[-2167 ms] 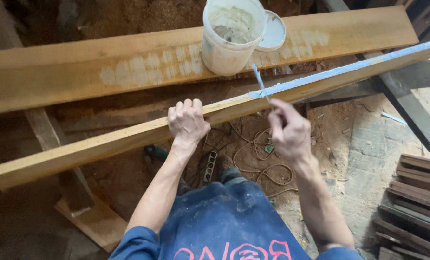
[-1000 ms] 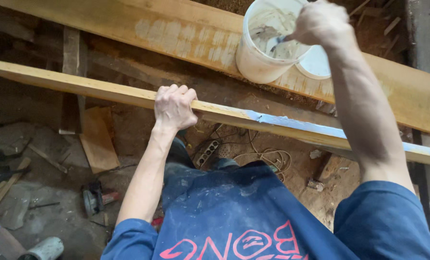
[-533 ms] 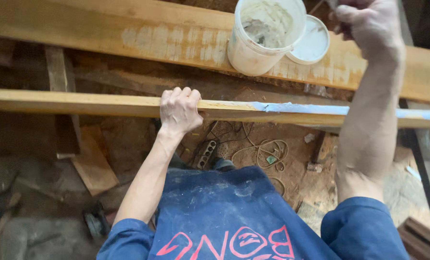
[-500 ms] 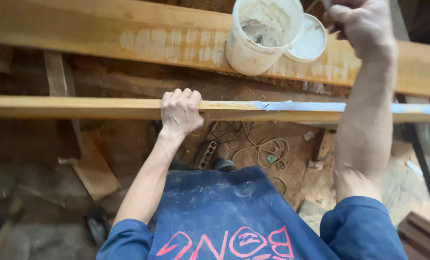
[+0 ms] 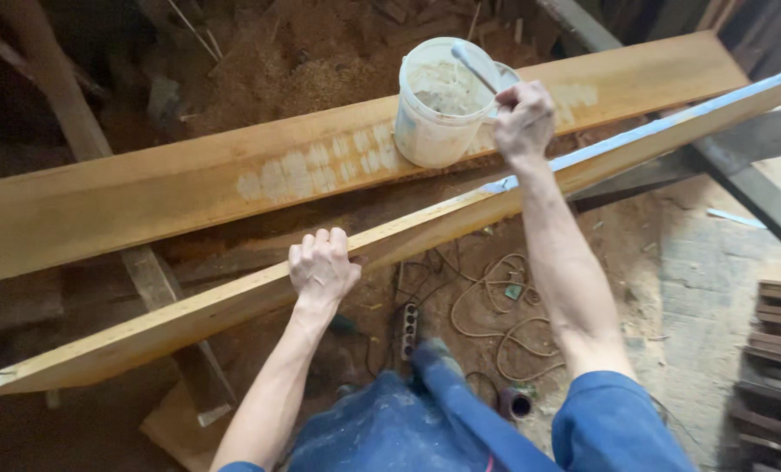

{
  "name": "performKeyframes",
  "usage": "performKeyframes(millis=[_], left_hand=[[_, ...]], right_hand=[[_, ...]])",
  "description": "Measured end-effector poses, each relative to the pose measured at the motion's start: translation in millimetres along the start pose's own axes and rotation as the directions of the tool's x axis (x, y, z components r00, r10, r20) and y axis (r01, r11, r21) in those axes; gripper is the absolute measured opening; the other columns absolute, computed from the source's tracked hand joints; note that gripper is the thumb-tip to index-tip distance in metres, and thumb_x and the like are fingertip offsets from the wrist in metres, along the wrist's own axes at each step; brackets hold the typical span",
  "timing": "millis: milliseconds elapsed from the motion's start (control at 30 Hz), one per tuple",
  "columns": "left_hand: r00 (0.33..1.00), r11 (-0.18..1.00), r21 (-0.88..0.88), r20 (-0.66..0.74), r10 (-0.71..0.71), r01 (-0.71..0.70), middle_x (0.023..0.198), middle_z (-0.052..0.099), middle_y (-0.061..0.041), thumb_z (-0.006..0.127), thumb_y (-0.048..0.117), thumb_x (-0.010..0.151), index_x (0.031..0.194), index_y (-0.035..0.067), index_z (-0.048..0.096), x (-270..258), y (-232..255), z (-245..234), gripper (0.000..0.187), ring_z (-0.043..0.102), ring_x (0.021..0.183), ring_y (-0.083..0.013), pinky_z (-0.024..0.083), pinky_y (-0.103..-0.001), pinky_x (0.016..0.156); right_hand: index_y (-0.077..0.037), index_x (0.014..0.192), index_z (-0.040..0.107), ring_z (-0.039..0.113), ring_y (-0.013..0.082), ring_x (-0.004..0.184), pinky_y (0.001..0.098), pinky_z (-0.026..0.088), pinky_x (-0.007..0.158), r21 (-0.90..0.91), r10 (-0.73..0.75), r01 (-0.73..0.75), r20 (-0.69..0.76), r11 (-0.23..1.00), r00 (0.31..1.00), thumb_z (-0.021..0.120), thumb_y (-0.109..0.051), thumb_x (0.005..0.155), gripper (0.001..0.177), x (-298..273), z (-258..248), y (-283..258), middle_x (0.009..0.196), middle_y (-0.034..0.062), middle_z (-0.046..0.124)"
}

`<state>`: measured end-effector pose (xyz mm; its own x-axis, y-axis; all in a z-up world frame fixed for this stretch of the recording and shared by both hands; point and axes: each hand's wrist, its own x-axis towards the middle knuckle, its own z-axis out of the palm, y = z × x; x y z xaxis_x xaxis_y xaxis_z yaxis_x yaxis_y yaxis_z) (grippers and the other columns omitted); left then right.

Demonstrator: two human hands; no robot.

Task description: The person applies white glue along the edge of a wooden plank using a brush, then aligns and presses a second plank against it. They use a hammer to tap the joint for alignment and leave the planks joined on the workbench.

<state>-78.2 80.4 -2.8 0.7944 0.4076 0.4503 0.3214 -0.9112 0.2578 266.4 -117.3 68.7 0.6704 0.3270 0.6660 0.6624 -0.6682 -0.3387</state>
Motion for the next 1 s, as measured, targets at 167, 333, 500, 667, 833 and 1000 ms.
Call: performKeyframes(millis=[167,333,500,667,833,1000], left_hand=[[1.0,1.0,0.018,-0.021,-0.001,0.002,0.075,0.065,-0.004,0.087,0.027,0.062,0.074,0.016,0.061,-3.7,1.3,4.3,0.031,0.067,0.076,-0.0255,0.049,-0.042,0.067],[0.999,1.0,0.027,-0.039,-0.004,0.005,0.075,0.067,-0.005,0.089,0.034,0.064,0.074,0.014,0.063,-11.6,4.8,6.0,0.034,0.067,0.073,-0.0247,0.05,-0.04,0.066],[0.999,0.999,-0.023,-0.031,-0.024,0.023,0.073,0.069,-0.009,0.089,0.035,0.063,0.073,0.01,0.065,-5.4,3.7,6.9,0.036,0.068,0.07,-0.0266,0.05,-0.042,0.062],[0.999,0.999,0.015,-0.01,-0.039,0.039,0.074,0.069,-0.008,0.077,0.015,0.063,0.073,0.012,0.065,-6.6,6.7,4.8,0.016,0.068,0.07,-0.0246,0.05,-0.039,0.065],[0.995,0.998,0.054,-0.099,-0.014,0.02,0.075,0.068,-0.006,0.074,0.011,0.063,0.075,0.015,0.065,-11.1,5.6,8.5,0.016,0.067,0.073,-0.0254,0.048,-0.04,0.064],[0.998,0.999,0.033,-0.067,0.001,0.001,0.073,0.067,-0.007,0.083,0.028,0.067,0.073,0.012,0.062,-9.5,3.8,11.9,0.027,0.066,0.07,-0.026,0.048,-0.041,0.064]], right_hand=[[-0.01,0.096,0.077,0.072,0.0345,0.09,0.0464,0.057,0.082,-0.07,0.008,0.003,0.165,0.998,0.986,0.061,-0.003,0.083,0.022,-0.6,-8.0,-30.4,0.098,0.0135,0.076],[-0.013,0.099,0.078,0.072,0.0352,0.09,0.0462,0.057,0.083,-0.178,0.108,-0.042,0.379,0.983,0.919,0.061,-0.002,0.079,0.028,-7.1,-21.1,-50.9,0.098,0.0144,0.075],[-0.011,0.1,0.078,0.071,0.0365,0.092,0.0484,0.058,0.078,-0.212,-0.061,0.131,0.309,0.968,0.949,0.061,-0.002,0.085,0.024,-31.7,-21.9,-51.6,0.106,0.0146,0.073],[-0.008,0.097,0.077,0.068,0.0336,0.098,0.0465,0.058,0.068,-0.247,-0.178,0.233,0.226,0.94,0.958,0.063,-0.003,0.089,0.016,-45.3,-14.4,-41.1,0.103,0.0133,0.073],[-0.007,0.091,0.075,0.065,0.032,0.097,0.0441,0.057,0.071,-0.172,-0.221,0.231,0.078,0.958,0.972,0.07,-0.005,0.088,0.006,-54.7,-8.9,-22.9,0.099,0.0145,0.068],[-0.007,0.091,0.071,0.057,0.0251,0.098,0.0406,0.057,0.077,-0.177,-0.29,0.254,-0.221,0.951,0.931,0.078,0.003,0.085,0.014,-35.4,-9.8,-7.3,0.101,0.0075,0.059]])
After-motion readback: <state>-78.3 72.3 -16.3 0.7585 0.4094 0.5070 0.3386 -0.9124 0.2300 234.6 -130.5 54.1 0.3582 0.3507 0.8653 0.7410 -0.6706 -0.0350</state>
